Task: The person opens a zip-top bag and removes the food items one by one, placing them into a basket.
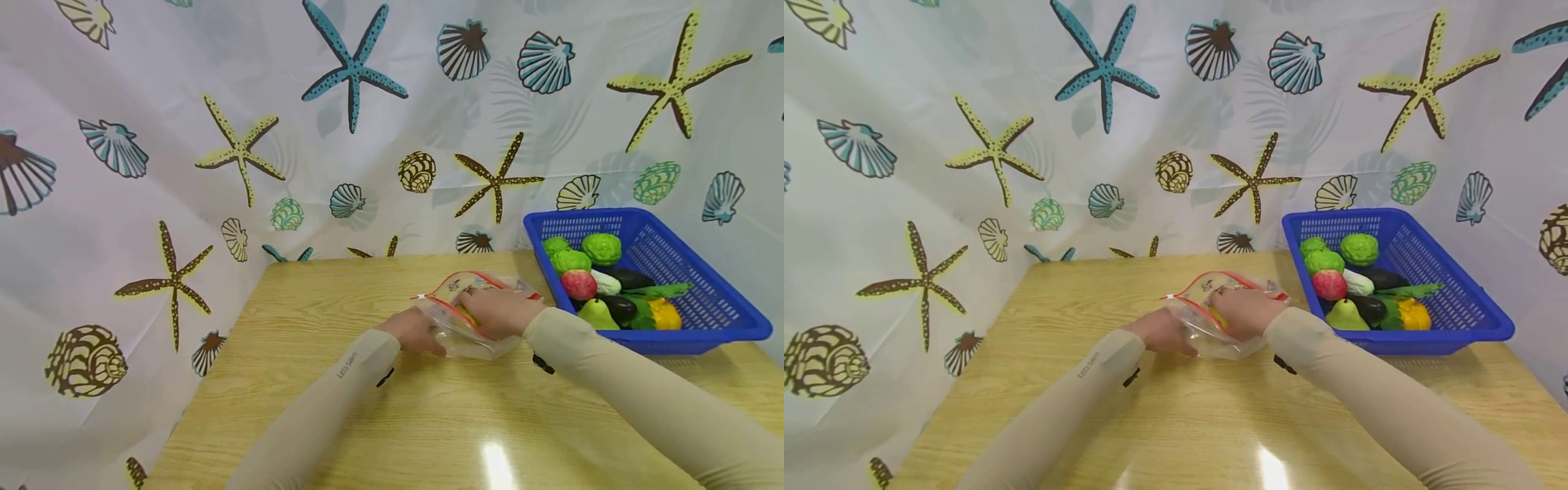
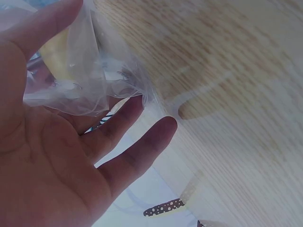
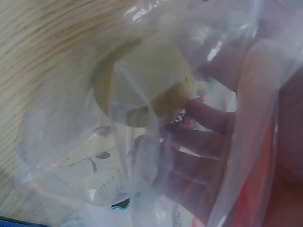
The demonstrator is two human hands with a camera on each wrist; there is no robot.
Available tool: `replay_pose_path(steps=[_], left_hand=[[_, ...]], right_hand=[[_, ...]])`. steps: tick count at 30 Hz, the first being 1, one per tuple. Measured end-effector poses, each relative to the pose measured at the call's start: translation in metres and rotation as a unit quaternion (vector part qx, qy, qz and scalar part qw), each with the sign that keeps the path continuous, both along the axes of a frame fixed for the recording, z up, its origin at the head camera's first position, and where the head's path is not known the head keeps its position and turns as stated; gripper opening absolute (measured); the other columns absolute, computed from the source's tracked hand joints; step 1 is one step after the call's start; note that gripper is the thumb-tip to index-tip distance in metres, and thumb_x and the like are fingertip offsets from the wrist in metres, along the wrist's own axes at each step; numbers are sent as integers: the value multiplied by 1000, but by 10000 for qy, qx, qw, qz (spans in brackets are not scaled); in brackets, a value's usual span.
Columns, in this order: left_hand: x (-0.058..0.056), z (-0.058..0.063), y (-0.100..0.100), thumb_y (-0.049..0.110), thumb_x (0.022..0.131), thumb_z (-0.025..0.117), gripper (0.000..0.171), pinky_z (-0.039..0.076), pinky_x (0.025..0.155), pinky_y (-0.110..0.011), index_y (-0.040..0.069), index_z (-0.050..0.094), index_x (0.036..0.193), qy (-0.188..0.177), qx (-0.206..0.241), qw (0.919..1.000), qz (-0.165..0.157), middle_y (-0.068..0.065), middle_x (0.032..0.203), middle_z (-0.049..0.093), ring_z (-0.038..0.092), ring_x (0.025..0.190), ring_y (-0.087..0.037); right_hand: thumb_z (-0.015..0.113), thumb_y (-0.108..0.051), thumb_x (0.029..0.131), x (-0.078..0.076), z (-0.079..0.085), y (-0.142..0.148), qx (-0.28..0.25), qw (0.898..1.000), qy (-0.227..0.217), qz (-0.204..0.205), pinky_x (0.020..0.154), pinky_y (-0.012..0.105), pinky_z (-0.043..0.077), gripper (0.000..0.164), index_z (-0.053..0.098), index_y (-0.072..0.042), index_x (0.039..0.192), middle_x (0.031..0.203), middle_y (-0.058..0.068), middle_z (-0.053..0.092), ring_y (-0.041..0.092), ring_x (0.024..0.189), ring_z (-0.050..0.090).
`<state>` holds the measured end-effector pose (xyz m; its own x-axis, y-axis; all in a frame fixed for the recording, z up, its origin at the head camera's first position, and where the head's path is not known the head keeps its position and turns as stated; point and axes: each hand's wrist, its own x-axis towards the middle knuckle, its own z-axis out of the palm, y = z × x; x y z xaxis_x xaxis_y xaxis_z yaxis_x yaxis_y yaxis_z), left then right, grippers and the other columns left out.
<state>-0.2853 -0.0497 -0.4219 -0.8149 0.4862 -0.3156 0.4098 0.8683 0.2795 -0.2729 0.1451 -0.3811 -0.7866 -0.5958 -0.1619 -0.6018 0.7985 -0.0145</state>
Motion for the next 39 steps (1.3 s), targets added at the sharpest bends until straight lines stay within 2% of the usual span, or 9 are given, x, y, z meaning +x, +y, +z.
replay_pose_path(steps=[6, 10, 13, 17, 21, 24, 29, 35, 39], left_hand=[[1, 1, -1, 51, 73, 76, 74, 44, 93, -40, 26, 50, 137, 54, 61, 9999, -128, 3, 137, 49, 47, 113, -14], [3, 1, -2, 53, 71, 77, 76, 43, 94, -40, 25, 50, 137, 53, 46, 10000, 5, 2, 138, 49, 47, 114, -16], [3, 0, -2, 54, 70, 76, 76, 45, 91, -38, 24, 51, 136, 39, -13, 10000, 66, 2, 134, 52, 49, 109, -14], [2, -1, -2, 54, 70, 77, 69, 47, 85, -37, 22, 58, 128, -67, 13, 9999, 108, 5, 119, 60, 54, 95, -11], [-1, -3, -2, 49, 67, 82, 67, 47, 85, -37, 24, 59, 125, -172, 338, 9990, 222, 8, 114, 60, 52, 92, -9], [-2, -3, -3, 47, 65, 84, 74, 44, 92, -39, 30, 54, 130, -201, 558, 9980, 217, 11, 123, 56, 50, 100, -9], [0, -2, -2, 50, 67, 81, 74, 43, 93, -43, 34, 51, 133, -202, 436, 9987, 148, 10, 128, 54, 49, 107, -11], [0, -2, -1, 54, 70, 77, 73, 44, 92, -43, 31, 52, 134, -45, 291, 9996, 34, 6, 130, 54, 49, 109, -14], [-2, -4, -4, 55, 71, 75, 77, 41, 96, -42, 32, 47, 139, -6, 194, 9998, -28, 5, 137, 50, 45, 116, -16]], right_hand=[[62, -19, 91, 3, -1, 0, 30, 9995, 31, 298, 90, 50, 47, 41, 47, -7, 127, 120, 14, 56, 28, 106, 53], [62, -18, 91, 4, -1, 1, -42, 9977, -66, 673, 95, 47, 44, 44, 46, -8, 131, 126, 13, 53, 27, 113, 48], [67, -18, 86, 6, 1, 2, -220, 9968, -165, 748, 98, 47, 41, 53, 46, -10, 134, 130, 12, 50, 27, 116, 45], [74, -21, 79, 11, 14, 4, -562, 9957, -146, 723, 94, 47, 45, 62, 49, -12, 135, 129, 12, 49, 26, 109, 50], [76, -24, 73, 16, 36, 7, -996, 9925, -26, 705, 84, 41, 51, 65, 52, -14, 133, 123, 7, 49, 20, 96, 52], [76, -19, 71, 19, 54, 16, -1531, 9861, -140, 631, 80, 37, 51, 66, 52, -16, 133, 120, 4, 47, 18, 93, 49], [72, -15, 73, 28, 83, 47, -2167, 9753, -17, 417, 79, 39, 51, 65, 51, -17, 134, 121, 3, 48, 17, 94, 48], [72, -9, 73, 41, 112, 102, -2326, 9710, 497, -224, 69, 39, 51, 65, 51, -18, 133, 120, 2, 48, 17, 88, 49], [75, -10, 74, 51, 114, 138, -2048, 9750, 530, -685, 69, 41, 50, 64, 51, -18, 134, 122, 4, 48, 20, 89, 49]])
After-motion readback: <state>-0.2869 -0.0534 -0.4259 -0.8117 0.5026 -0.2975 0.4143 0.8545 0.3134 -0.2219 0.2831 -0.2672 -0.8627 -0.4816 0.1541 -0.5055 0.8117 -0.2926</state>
